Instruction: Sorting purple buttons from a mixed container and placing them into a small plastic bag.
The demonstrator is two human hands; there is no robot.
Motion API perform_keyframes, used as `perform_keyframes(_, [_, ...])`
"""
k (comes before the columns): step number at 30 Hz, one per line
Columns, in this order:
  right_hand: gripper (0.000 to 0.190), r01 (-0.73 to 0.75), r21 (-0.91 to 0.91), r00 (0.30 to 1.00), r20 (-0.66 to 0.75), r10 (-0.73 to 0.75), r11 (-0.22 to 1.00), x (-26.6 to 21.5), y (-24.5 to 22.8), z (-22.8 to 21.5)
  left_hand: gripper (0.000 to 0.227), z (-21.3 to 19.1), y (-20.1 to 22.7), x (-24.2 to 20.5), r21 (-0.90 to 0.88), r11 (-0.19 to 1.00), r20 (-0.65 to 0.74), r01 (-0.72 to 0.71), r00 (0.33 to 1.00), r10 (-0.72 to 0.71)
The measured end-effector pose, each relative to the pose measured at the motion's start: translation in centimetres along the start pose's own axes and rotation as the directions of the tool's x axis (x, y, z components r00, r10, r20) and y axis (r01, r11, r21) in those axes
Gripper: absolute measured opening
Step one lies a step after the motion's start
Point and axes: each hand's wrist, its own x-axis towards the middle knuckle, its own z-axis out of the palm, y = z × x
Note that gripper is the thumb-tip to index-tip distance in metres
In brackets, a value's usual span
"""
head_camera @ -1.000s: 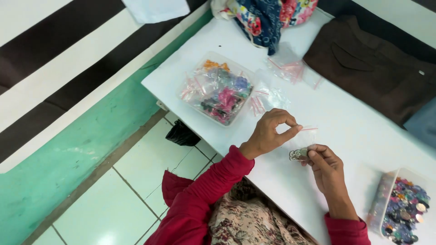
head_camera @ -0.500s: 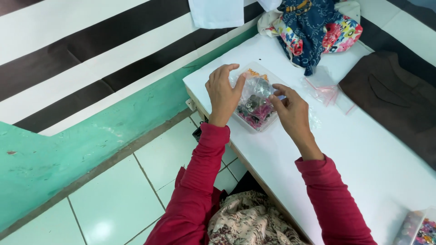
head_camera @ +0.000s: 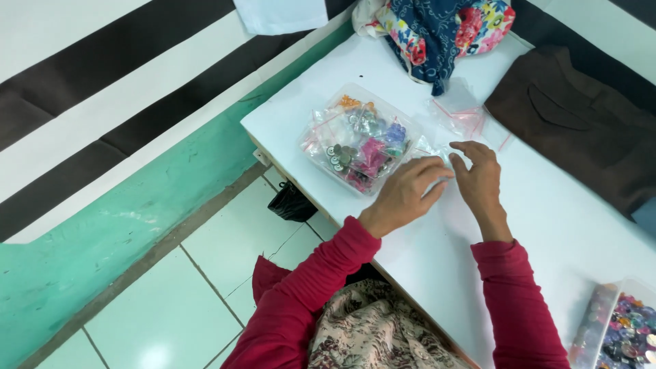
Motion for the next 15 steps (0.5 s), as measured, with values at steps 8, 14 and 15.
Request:
perform_keyframes(8, [0.022, -0.152, 0.021, 0.984, -0.095, 0.153, 0.988, -6.2, 2.6, 0.7, 0.024, 4.7, -2.1, -4.0, 0.239, 0.969, 0.388, -0.064, 0.921, -0.035])
perform_keyframes(14, [0.024, -0.167, 0.127, 0.972, -0.144, 0.185, 0.978, -9.6, 4.2, -0.1, 0.017, 3.3, -2.0, -3.9, 0.132, 0.982, 0.322, -0.133, 0.943, 0.084])
perform_keyframes(15, [0.024, -0.138, 0.158, 0.974, -0.158, 0.163, 0.978, -10.4, 4.5, -0.3, 0.016, 3.3, -2.0, -4.0, 0.116, 0.984, 0.288, -0.138, 0.953, 0.100])
